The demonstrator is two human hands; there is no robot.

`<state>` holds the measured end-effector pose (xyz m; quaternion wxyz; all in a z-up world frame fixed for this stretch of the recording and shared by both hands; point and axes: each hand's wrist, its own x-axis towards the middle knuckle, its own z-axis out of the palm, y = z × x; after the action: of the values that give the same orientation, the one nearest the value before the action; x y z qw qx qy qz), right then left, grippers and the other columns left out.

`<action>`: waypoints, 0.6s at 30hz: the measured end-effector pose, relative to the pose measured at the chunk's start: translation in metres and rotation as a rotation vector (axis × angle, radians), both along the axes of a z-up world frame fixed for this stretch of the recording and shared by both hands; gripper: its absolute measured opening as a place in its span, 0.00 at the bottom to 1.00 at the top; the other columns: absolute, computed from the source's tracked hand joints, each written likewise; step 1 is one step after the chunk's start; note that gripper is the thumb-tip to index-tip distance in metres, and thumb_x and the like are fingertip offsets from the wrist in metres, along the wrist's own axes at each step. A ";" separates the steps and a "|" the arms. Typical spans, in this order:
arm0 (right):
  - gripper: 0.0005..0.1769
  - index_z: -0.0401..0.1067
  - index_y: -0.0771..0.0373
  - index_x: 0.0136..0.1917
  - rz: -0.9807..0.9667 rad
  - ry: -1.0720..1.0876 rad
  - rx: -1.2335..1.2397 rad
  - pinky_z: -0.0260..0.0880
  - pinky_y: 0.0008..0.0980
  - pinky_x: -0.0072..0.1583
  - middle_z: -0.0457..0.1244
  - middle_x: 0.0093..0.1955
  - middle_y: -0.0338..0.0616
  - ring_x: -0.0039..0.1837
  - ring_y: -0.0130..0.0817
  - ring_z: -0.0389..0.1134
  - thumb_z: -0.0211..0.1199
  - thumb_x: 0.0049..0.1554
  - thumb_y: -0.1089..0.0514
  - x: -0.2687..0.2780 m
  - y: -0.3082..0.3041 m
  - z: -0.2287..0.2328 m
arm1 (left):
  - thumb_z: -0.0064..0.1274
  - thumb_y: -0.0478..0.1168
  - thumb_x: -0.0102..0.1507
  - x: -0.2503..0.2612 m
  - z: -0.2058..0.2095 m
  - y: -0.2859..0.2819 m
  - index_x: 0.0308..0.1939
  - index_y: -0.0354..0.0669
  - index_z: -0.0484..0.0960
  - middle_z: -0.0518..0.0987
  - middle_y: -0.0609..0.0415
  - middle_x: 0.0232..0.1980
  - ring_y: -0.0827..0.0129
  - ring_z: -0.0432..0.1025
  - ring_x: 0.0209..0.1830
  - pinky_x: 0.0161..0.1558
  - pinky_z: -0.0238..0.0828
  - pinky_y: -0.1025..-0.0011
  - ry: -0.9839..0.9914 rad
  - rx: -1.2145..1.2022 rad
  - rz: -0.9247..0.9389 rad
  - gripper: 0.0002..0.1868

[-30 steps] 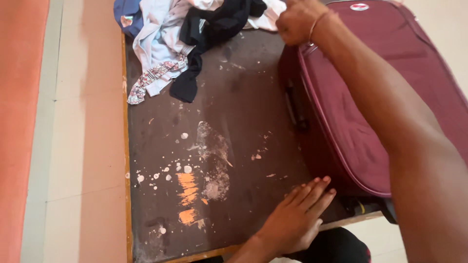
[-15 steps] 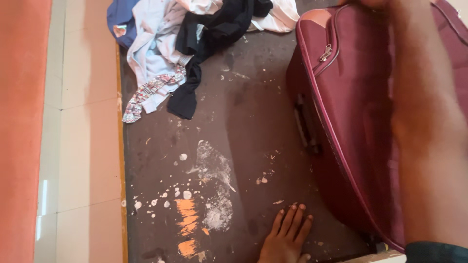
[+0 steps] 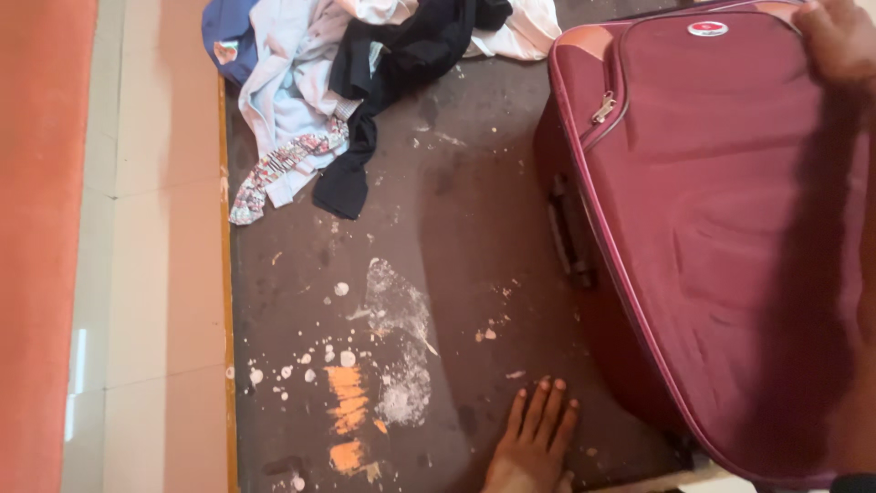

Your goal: The person opens a suitcase, removes shirts, and folds them one by one on a table, including buttoning a collar and smoothing the fabric by hand.

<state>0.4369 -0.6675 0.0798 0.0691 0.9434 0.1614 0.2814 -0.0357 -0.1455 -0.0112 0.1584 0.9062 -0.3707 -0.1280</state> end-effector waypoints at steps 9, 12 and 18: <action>0.16 0.59 0.69 0.69 -0.061 0.116 -0.153 0.60 0.63 0.71 0.50 0.79 0.67 0.76 0.65 0.55 0.50 0.73 0.56 -0.158 -0.006 -0.023 | 0.49 0.51 0.60 0.000 0.040 -0.001 0.78 0.33 0.50 0.41 0.32 0.83 0.42 0.34 0.84 0.76 0.26 0.44 -0.012 0.152 0.010 0.47; 0.18 0.62 0.61 0.67 -0.168 0.221 -0.284 0.56 0.62 0.69 0.51 0.81 0.69 0.75 0.64 0.56 0.49 0.68 0.52 -0.272 0.069 0.012 | 0.48 0.49 0.62 0.000 0.041 -0.001 0.77 0.31 0.49 0.40 0.30 0.82 0.40 0.35 0.83 0.76 0.28 0.43 -0.076 0.127 0.008 0.45; 0.43 0.56 0.69 0.71 -0.185 0.638 0.244 0.54 0.49 0.70 0.52 0.68 0.62 0.68 0.55 0.54 0.51 0.62 0.29 -0.419 0.231 0.109 | 0.46 0.43 0.64 -0.004 0.064 -0.001 0.80 0.29 0.44 0.34 0.24 0.82 0.35 0.30 0.83 0.75 0.29 0.40 0.116 0.323 -0.112 0.45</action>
<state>0.0181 -0.4362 0.1892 -0.0727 0.9957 0.0540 -0.0176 -0.0398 -0.1464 0.0528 0.0245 0.8889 -0.3854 -0.2466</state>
